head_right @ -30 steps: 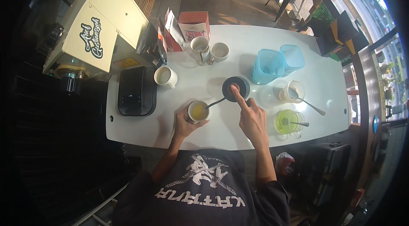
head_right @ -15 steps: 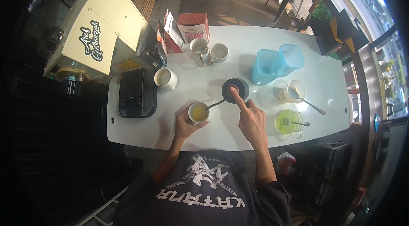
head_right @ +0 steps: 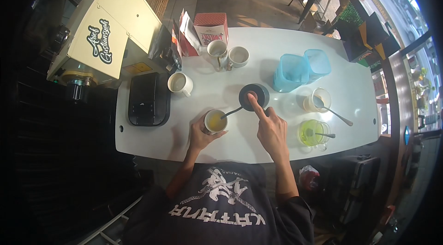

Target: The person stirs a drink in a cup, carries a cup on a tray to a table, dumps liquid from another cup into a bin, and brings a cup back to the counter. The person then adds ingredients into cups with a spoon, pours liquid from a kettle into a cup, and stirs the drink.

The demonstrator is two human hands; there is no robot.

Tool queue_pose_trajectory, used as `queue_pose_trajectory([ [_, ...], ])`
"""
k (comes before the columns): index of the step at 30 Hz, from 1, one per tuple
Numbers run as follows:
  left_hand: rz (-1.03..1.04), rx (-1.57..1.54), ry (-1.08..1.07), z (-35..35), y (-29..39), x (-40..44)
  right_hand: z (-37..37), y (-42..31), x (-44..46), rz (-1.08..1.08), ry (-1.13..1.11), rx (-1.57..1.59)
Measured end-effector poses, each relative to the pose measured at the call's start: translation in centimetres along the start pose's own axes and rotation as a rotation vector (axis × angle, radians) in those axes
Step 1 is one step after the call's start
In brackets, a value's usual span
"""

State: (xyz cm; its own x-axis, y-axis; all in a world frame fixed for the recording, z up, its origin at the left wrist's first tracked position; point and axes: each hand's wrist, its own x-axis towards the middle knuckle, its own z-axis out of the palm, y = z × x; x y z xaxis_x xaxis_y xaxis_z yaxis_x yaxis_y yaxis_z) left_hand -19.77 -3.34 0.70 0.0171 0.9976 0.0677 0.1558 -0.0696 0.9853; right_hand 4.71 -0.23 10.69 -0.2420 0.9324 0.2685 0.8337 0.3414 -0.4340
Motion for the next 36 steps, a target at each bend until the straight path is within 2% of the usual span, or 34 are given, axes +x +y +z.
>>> queue_pose_trajectory([
  [19,-0.009,-0.035,-0.007,0.1,0.2,0.0,0.6,0.4,-0.4,0.029,-0.03,0.07],
  [31,-0.033,-0.019,-0.013,0.0,0.0,0.0,1.1,0.6,-0.6,0.063,0.001,0.29],
  [34,-0.017,-0.017,-0.007,0.1,0.5,0.2,1.4,0.9,-0.8,0.094,0.015,0.407],
  [36,-0.014,0.05,-0.003,-0.1,0.5,0.1,1.5,0.9,-1.0,0.301,-0.036,0.589],
])
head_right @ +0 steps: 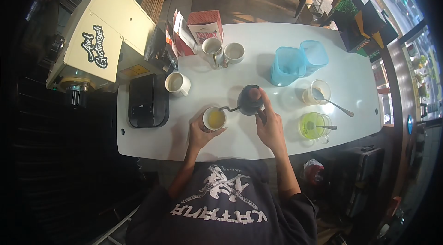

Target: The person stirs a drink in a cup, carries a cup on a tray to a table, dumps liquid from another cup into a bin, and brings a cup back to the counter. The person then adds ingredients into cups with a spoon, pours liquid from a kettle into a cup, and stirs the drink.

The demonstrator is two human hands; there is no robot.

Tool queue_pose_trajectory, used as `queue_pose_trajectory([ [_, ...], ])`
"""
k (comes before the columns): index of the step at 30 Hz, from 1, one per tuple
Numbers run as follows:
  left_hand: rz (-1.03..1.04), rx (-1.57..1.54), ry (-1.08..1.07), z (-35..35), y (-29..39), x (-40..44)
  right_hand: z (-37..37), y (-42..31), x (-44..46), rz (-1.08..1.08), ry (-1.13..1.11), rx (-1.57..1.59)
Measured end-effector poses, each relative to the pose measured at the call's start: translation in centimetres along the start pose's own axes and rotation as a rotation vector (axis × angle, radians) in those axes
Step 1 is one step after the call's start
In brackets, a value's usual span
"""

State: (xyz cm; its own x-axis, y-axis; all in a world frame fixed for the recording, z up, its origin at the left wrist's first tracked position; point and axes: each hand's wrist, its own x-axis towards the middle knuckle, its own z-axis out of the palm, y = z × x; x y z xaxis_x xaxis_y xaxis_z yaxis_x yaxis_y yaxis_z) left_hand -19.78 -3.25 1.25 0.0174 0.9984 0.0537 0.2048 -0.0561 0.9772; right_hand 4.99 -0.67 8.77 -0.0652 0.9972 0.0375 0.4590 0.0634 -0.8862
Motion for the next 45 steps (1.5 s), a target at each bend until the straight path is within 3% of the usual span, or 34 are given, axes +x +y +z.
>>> queue_pose_trajectory([
  [8,0.024,0.308,0.067,-0.2,0.9,-0.4,0.2,3.5,-1.1,0.049,0.115,-0.019],
  [10,0.189,0.395,0.127,-0.2,0.4,-0.2,-0.2,4.3,-1.3,0.079,0.113,-0.035],
  [16,0.224,0.677,0.116,-1.0,0.3,-0.4,0.0,6.9,-1.9,0.051,0.195,-0.068],
  [20,0.249,0.552,0.086,-0.7,0.8,0.2,0.5,7.7,-1.7,0.13,0.195,-0.062],
  [22,0.265,0.333,0.098,-0.1,0.0,0.6,1.0,8.1,-1.6,0.148,0.201,-0.056],
  [25,0.174,0.186,0.081,0.3,-0.3,0.5,1.7,8.4,-1.2,0.019,0.288,-0.122],
  [27,0.201,0.204,0.056,0.2,-0.4,0.6,1.8,8.3,-0.9,0.093,0.256,-0.089],
  [33,0.277,0.254,-0.047,1.4,0.0,0.9,1.4,6.6,-0.6,0.05,0.328,-0.087],
  [35,0.27,0.243,-0.104,2.3,0.3,1.0,-0.3,5.3,-1.4,-0.037,0.292,-0.385],
  [39,0.279,0.204,-0.236,4.3,1.0,1.3,-5.4,4.4,-4.0,0.051,0.642,-0.432],
  [41,0.293,0.196,-0.281,5.5,1.2,1.3,-8.5,4.8,-5.7,0.23,0.79,-0.496],
  [45,0.297,0.185,-0.391,7.6,1.7,1.0,-12.4,7.3,-7.7,0.418,0.927,-0.608],
])
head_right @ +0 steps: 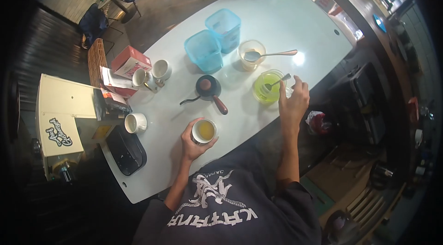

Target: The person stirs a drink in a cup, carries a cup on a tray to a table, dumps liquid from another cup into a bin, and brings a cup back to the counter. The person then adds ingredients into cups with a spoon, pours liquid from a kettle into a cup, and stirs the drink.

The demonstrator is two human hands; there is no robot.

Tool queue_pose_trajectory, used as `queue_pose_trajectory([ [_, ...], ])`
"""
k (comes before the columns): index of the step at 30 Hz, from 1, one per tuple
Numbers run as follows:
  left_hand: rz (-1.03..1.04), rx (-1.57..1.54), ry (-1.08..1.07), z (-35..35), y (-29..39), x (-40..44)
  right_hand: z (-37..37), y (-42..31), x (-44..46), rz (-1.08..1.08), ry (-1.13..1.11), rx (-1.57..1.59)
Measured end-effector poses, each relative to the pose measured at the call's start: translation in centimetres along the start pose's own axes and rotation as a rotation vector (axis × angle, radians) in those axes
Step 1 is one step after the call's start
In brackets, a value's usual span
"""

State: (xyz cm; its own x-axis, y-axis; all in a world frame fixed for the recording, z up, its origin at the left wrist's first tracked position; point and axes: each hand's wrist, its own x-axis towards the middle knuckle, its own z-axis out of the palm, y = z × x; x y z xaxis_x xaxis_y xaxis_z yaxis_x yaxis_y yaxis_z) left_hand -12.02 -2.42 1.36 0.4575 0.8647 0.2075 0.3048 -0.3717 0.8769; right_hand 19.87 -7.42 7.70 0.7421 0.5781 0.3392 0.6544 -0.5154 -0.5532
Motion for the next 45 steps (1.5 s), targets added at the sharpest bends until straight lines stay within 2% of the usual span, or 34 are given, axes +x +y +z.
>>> queue_pose_trajectory([
  [2,-0.002,0.002,-0.037,0.9,0.3,0.2,0.4,1.6,0.7,0.064,-0.047,0.059],
  [13,-0.001,-0.013,-0.105,4.0,1.7,1.9,3.8,4.2,2.3,-0.006,-0.043,0.371],
  [19,0.012,-0.044,-0.128,5.2,2.0,3.2,3.6,4.5,2.8,-0.068,-0.053,0.343],
  [30,0.025,-0.055,-0.12,7.3,2.3,5.3,-0.2,3.5,2.3,-0.159,-0.058,0.403],
  [32,0.066,-0.065,-0.09,7.8,2.0,5.3,-1.4,2.6,2.2,-0.158,0.027,0.428],
  [38,0.078,-0.044,-0.055,7.9,2.5,5.3,-4.9,-0.8,0.5,-0.17,0.056,0.47],
  [40,0.057,-0.049,-0.06,7.8,2.7,5.3,-5.2,-2.3,-0.4,-0.144,-0.071,0.57],
  [45,0.038,-0.061,-0.064,7.8,2.5,5.3,-3.6,-4.5,-2.7,-0.297,-0.288,0.613],
])
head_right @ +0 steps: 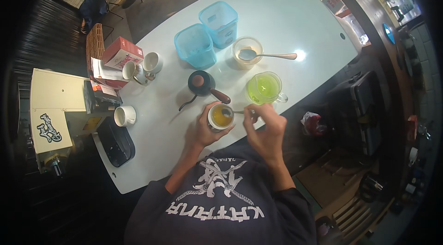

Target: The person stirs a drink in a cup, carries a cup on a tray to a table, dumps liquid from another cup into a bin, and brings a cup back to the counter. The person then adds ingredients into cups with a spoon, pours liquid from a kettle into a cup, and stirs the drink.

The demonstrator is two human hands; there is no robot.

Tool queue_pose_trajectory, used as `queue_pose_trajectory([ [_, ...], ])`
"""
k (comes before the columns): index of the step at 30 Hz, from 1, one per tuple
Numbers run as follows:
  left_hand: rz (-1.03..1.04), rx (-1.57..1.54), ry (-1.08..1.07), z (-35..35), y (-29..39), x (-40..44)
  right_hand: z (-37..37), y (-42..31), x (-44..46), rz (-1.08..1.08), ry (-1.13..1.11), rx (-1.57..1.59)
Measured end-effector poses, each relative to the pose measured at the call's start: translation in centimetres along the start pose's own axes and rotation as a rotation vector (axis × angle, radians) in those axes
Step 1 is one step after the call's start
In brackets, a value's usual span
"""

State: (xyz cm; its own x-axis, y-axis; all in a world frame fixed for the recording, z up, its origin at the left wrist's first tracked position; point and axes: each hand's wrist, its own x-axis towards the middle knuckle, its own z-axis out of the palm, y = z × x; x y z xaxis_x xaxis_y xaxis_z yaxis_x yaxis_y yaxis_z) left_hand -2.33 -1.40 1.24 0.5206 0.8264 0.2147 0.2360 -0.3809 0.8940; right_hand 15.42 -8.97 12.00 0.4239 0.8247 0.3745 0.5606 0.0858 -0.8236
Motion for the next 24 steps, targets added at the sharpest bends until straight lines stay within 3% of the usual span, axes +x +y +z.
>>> queue_pose_trajectory([
  [9,0.034,-0.028,-0.031,-0.2,-0.9,0.0,3.6,2.5,-2.0,-0.071,-0.276,-0.114],
  [19,0.034,-0.034,-0.031,0.0,-1.6,-0.3,4.6,2.9,-1.8,-0.11,-0.292,-0.069],
  [24,0.028,-0.028,-0.03,0.0,-1.8,-0.3,3.8,2.0,-1.7,-0.136,-0.449,-0.086],
])
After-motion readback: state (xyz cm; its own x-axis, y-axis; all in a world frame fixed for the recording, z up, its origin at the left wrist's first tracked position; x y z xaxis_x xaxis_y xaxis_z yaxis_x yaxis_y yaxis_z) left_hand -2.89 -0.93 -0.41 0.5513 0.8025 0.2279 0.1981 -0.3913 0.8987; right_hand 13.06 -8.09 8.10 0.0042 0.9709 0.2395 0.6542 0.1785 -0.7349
